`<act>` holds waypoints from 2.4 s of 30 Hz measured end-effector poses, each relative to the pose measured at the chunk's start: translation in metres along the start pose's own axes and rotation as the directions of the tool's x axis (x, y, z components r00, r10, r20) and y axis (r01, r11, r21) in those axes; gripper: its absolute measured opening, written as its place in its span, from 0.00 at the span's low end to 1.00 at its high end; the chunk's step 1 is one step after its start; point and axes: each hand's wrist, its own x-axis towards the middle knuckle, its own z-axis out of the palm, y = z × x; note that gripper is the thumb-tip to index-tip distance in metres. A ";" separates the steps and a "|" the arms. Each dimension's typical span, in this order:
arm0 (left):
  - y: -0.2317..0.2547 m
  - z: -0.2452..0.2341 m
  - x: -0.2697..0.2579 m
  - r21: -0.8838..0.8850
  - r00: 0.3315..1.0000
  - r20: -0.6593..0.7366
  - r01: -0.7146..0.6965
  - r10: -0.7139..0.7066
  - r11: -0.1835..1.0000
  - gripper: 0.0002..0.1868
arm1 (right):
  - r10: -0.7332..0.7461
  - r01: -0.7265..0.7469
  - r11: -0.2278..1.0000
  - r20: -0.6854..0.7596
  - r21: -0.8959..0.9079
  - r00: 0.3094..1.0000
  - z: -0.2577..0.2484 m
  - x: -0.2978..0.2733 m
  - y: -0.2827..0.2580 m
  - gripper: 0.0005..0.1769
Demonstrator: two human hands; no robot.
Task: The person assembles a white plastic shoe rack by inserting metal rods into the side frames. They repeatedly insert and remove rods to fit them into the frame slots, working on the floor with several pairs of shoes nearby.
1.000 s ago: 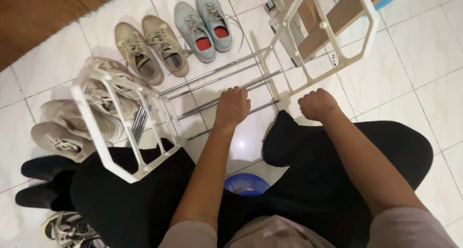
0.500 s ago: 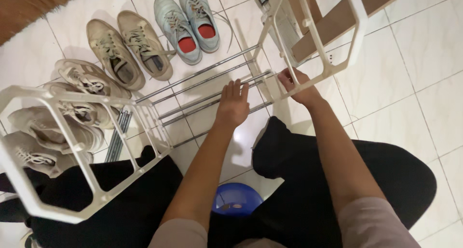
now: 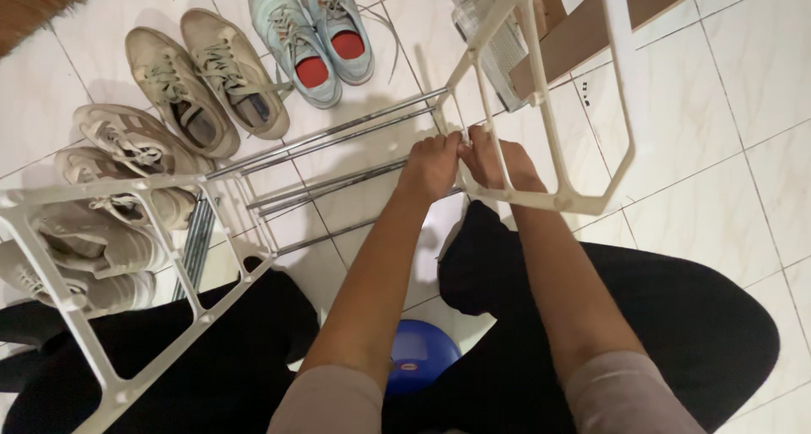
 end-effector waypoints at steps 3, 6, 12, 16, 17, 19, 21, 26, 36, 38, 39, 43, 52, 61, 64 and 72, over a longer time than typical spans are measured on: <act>0.001 -0.001 0.005 -0.049 0.999 0.036 0.033 -0.031 0.998 0.11 | -0.036 0.058 0.973 -0.102 0.221 0.994 0.011 0.007 0.008 0.25; 0.001 -0.002 0.004 -0.045 0.994 0.089 0.070 -0.066 0.997 0.12 | 0.163 -0.154 0.909 0.010 0.388 0.987 0.011 0.012 0.008 0.33; 0.002 0.000 0.008 -0.095 0.973 0.181 0.160 -0.141 0.983 0.12 | 0.218 -0.225 0.858 0.070 0.462 0.974 0.013 0.019 -0.009 0.29; 0.008 -0.011 0.006 -0.030 0.970 0.192 0.155 -0.146 0.987 0.11 | 0.053 0.042 0.928 -0.241 0.371 0.969 0.037 0.022 0.002 0.26; 0.011 -0.013 0.005 0.001 0.969 0.197 0.153 -0.150 0.988 0.11 | 0.110 -0.029 0.937 -0.216 0.348 0.970 0.041 0.024 0.004 0.26; 0.013 -0.017 0.007 0.001 0.960 0.230 0.161 -0.157 0.987 0.12 | 0.176 -0.114 0.944 -0.181 0.310 0.968 0.045 0.027 0.007 0.25; 0.014 -0.020 0.012 -0.007 0.950 0.265 0.174 -0.166 0.985 0.12 | 0.194 -0.145 0.948 -0.154 0.283 0.969 0.045 0.029 0.009 0.25; 0.013 -0.023 0.014 -0.031 0.934 0.294 0.221 -0.202 0.975 0.15 | 0.146 -0.075 0.952 -0.226 0.297 0.963 0.048 0.029 0.011 0.23; -0.020 -0.027 -0.021 -0.044 0.964 0.223 0.160 -0.146 0.986 0.19 | 0.107 -0.037 0.963 -0.253 0.267 0.962 0.034 0.016 -0.001 0.19; -0.018 -0.027 -0.036 -0.087 0.986 0.112 0.137 -0.127 0.987 0.13 | 0.042 0.022 0.982 -0.328 0.189 0.944 0.028 0.014 -0.003 0.17; -0.018 -0.026 -0.039 -0.070 0.997 0.034 0.069 -0.067 0.995 0.12 | 0.008 0.048 0.988 -0.360 0.147 0.933 0.027 0.013 -0.002 0.15; -0.025 -0.033 -0.049 0.011 0.977 -0.187 -0.102 0.102 0.995 0.09 | 0.001 -0.023 0.999 -0.443 -0.045 0.897 0.023 0.012 0.015 0.15; 0.002 -0.063 -0.064 0.028 0.921 -0.265 -0.288 0.285 0.957 0.10 | 0.175 0.022 0.802 0.270 -0.598 0.947 0.072 -0.019 0.081 0.13; 0.048 -0.090 -0.102 -0.434 0.983 0.182 0.089 -0.009 0.896 0.18 | 0.034 0.040 0.879 0.145 -0.476 0.989 -0.025 -0.127 -0.083 0.22; 0.046 -0.082 -0.115 -0.552 0.974 -0.076 -0.220 0.214 0.804 0.17 | -0.016 -0.013 0.907 -0.065 -0.421 0.998 -0.048 -0.146 -0.105 0.23; 0.067 -0.124 -0.131 -0.653 0.987 -0.142 -0.147 0.070 0.743 0.20 | -0.287 0.241 0.901 -0.078 -0.360 0.955 -0.056 -0.152 -0.100 0.13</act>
